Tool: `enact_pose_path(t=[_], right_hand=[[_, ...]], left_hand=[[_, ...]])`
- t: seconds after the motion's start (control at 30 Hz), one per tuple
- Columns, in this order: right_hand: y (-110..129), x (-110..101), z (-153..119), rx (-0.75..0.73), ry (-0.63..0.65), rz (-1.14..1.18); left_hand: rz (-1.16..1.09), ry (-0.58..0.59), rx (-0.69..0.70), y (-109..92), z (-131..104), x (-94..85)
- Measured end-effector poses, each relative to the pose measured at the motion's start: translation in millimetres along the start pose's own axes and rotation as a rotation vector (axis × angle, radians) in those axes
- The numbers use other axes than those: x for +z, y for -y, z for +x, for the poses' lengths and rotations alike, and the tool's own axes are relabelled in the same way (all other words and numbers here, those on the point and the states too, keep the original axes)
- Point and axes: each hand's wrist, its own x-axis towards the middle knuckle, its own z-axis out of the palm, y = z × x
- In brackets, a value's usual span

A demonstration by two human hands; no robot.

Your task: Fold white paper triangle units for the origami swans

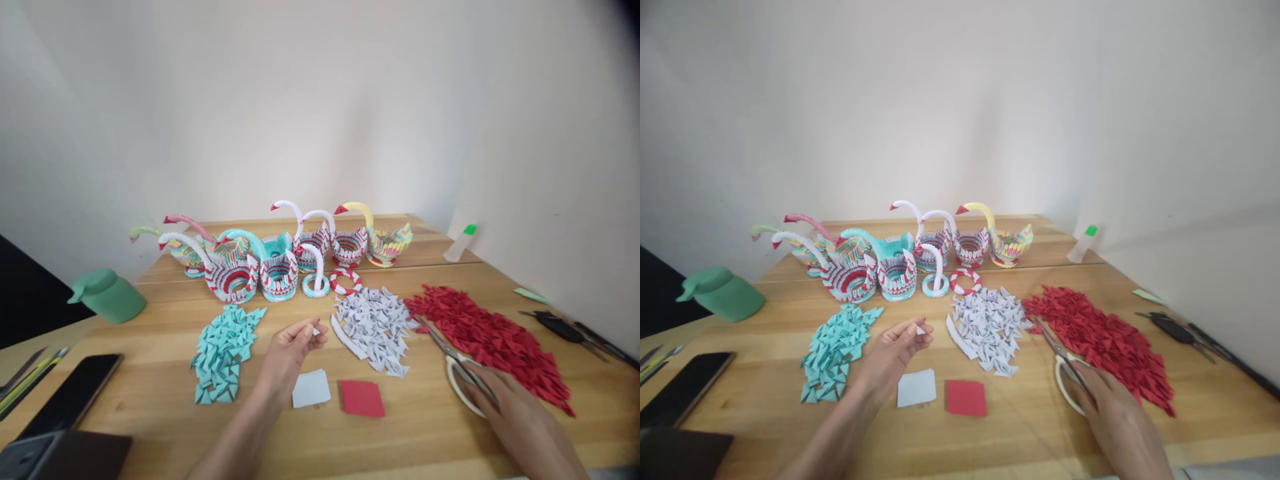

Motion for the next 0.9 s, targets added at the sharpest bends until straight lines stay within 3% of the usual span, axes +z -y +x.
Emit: enact_pose_path(t=[0.1,0.17,0.3,0.4,0.5,0.63,0.9], right_hand=[[-2,-2,4,0.007,0.082,-0.045],[13,-8,6,0.046,0.125,0.006],[81,-23,6,0.011,0.317,0.335],[134,-25,8,-0.068,0.322,0.456],[163,-21,10,-0.145,0.327,0.517],[173,-18,14,-0.216,0.365,0.538],[170,-15,18,-0.294,0.418,0.525]], left_hand=[[-0.067,0.036,-0.03,-1,0,-1.3],[-0.1,0.053,-0.059,-1,1,-2.8],[-0.137,0.056,-0.121,-2,1,-4.1],[-0.146,0.066,-0.142,-2,-1,-3.9],[-0.138,0.076,-0.154,-1,-2,-3.7],[-0.16,0.064,-0.165,0,-2,-3.9],[-0.182,0.101,-0.167,-1,-1,-5.3]])
